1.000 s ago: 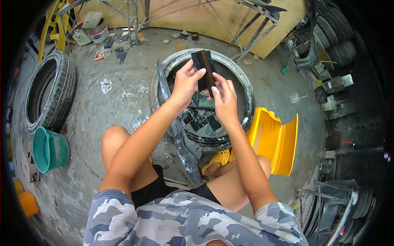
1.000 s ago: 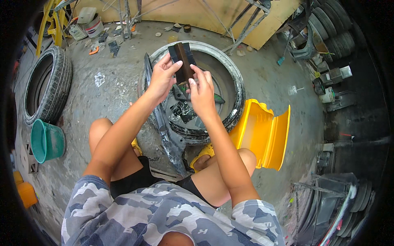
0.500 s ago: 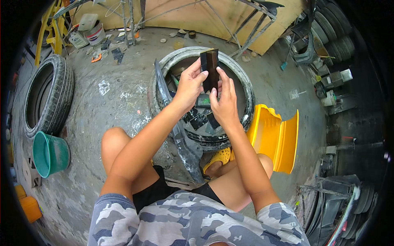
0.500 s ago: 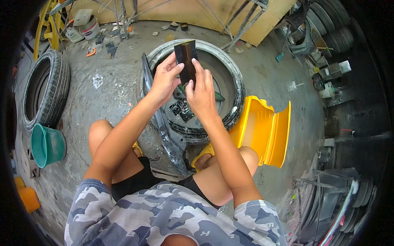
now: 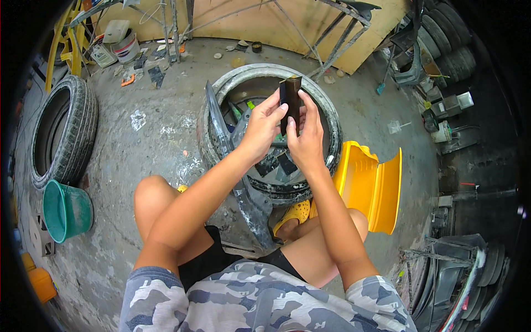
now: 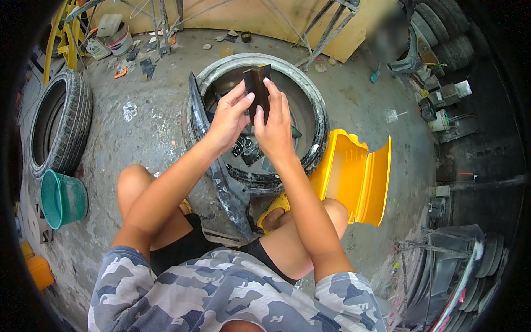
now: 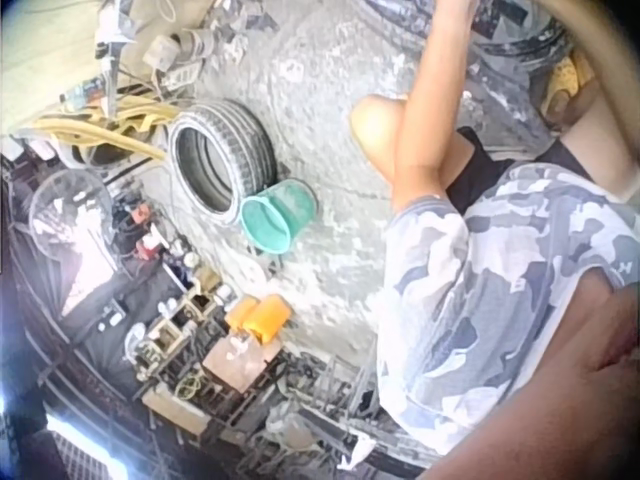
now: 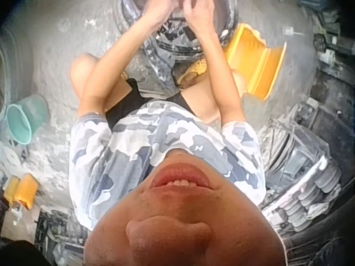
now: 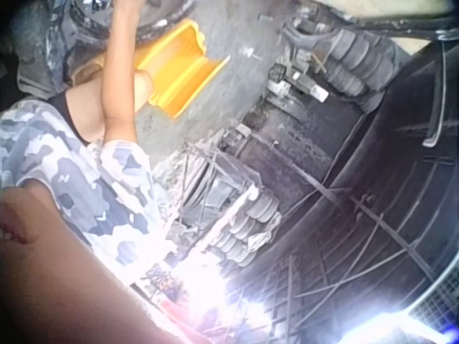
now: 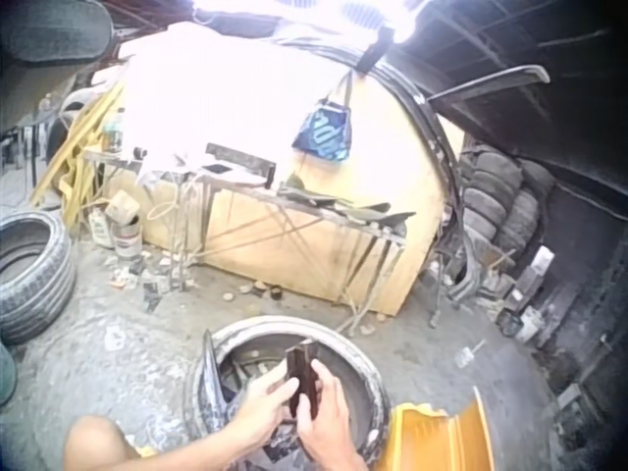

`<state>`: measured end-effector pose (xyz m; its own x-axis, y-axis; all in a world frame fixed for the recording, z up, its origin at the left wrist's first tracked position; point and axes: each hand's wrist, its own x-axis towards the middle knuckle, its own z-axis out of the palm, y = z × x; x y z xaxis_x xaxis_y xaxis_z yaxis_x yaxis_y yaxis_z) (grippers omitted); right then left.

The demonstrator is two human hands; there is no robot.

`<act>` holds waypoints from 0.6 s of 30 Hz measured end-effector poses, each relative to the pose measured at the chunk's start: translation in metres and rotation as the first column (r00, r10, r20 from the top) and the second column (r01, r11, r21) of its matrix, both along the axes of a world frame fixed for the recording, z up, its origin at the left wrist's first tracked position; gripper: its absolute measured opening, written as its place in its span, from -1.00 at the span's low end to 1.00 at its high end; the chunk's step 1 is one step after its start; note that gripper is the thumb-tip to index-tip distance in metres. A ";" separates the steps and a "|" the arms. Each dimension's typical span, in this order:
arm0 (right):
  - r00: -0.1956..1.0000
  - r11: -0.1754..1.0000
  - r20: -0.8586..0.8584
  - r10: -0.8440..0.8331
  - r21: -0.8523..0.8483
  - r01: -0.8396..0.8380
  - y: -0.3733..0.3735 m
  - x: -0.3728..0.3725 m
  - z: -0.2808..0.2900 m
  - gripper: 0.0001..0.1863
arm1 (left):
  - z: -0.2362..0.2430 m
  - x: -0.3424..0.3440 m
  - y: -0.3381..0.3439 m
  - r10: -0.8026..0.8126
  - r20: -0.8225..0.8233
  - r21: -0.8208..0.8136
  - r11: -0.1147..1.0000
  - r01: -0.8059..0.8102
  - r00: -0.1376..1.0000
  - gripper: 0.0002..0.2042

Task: The recorder is using a sanding block to smooth the surface of a black plastic automotive trim piece.

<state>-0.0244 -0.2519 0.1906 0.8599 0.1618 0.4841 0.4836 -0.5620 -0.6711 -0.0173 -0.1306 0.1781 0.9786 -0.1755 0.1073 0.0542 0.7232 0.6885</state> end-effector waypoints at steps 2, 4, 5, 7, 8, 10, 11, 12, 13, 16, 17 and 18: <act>1.000 1.000 0.008 0.004 -0.004 -0.004 0.000 0.000 0.002 -0.37 | 0.004 -0.002 0.000 0.004 -0.017 -0.015 1.000 -0.004 1.000 -0.61; 1.000 1.000 0.024 0.001 -0.028 -0.001 0.001 -0.001 0.003 -0.36 | 0.007 -0.003 0.001 0.003 -0.035 -0.030 1.000 -0.004 0.999 -0.61; 1.000 1.000 0.023 -0.003 -0.030 0.004 0.001 -0.002 0.002 -0.36 | 0.007 -0.002 0.002 0.003 -0.029 -0.021 1.000 -0.003 1.000 -0.61; 1.000 1.000 0.019 0.007 -0.008 -0.007 0.001 -0.001 0.001 -0.37 | 0.006 -0.002 0.002 -0.003 -0.025 -0.006 1.000 0.003 1.000 -0.62; 1.000 1.000 0.017 0.006 -0.010 -0.006 0.000 -0.001 0.001 -0.37 | 0.006 -0.002 0.002 -0.005 -0.027 -0.008 1.000 0.004 1.000 -0.62; 0.999 0.998 0.009 0.047 0.044 -0.048 -0.001 -0.001 0.000 -0.37 | 0.006 -0.002 0.003 -0.020 -0.029 -0.017 1.000 0.019 0.999 -0.62; 0.999 0.998 0.004 0.043 0.040 -0.043 -0.002 0.000 -0.001 -0.37 | 0.006 -0.002 0.003 -0.028 -0.027 -0.022 0.999 0.028 0.999 -0.62; 0.997 1.000 0.075 0.029 -0.008 -0.029 -0.003 0.002 -0.001 -0.36 | 0.007 -0.001 0.004 -0.033 -0.032 -0.027 0.999 0.033 0.999 -0.62; 0.989 0.999 0.144 0.019 -0.053 -0.012 -0.003 0.002 -0.002 -0.34 | 0.008 0.000 0.006 -0.041 -0.033 -0.019 0.999 0.040 0.999 -0.62; 0.988 0.998 0.153 0.023 -0.064 -0.013 -0.003 0.002 -0.004 -0.34 | 0.011 -0.003 0.007 -0.048 -0.051 0.002 0.999 0.048 0.998 -0.59; 0.990 0.999 0.137 0.026 -0.045 -0.020 -0.003 0.003 -0.005 -0.34 | 0.009 -0.002 0.009 -0.090 -0.033 -0.046 0.995 0.088 0.995 -0.58; 0.991 0.999 0.133 0.025 -0.045 -0.019 -0.004 0.002 -0.007 -0.34 | 0.007 -0.001 0.011 -0.130 -0.014 -0.093 0.987 0.128 0.991 -0.57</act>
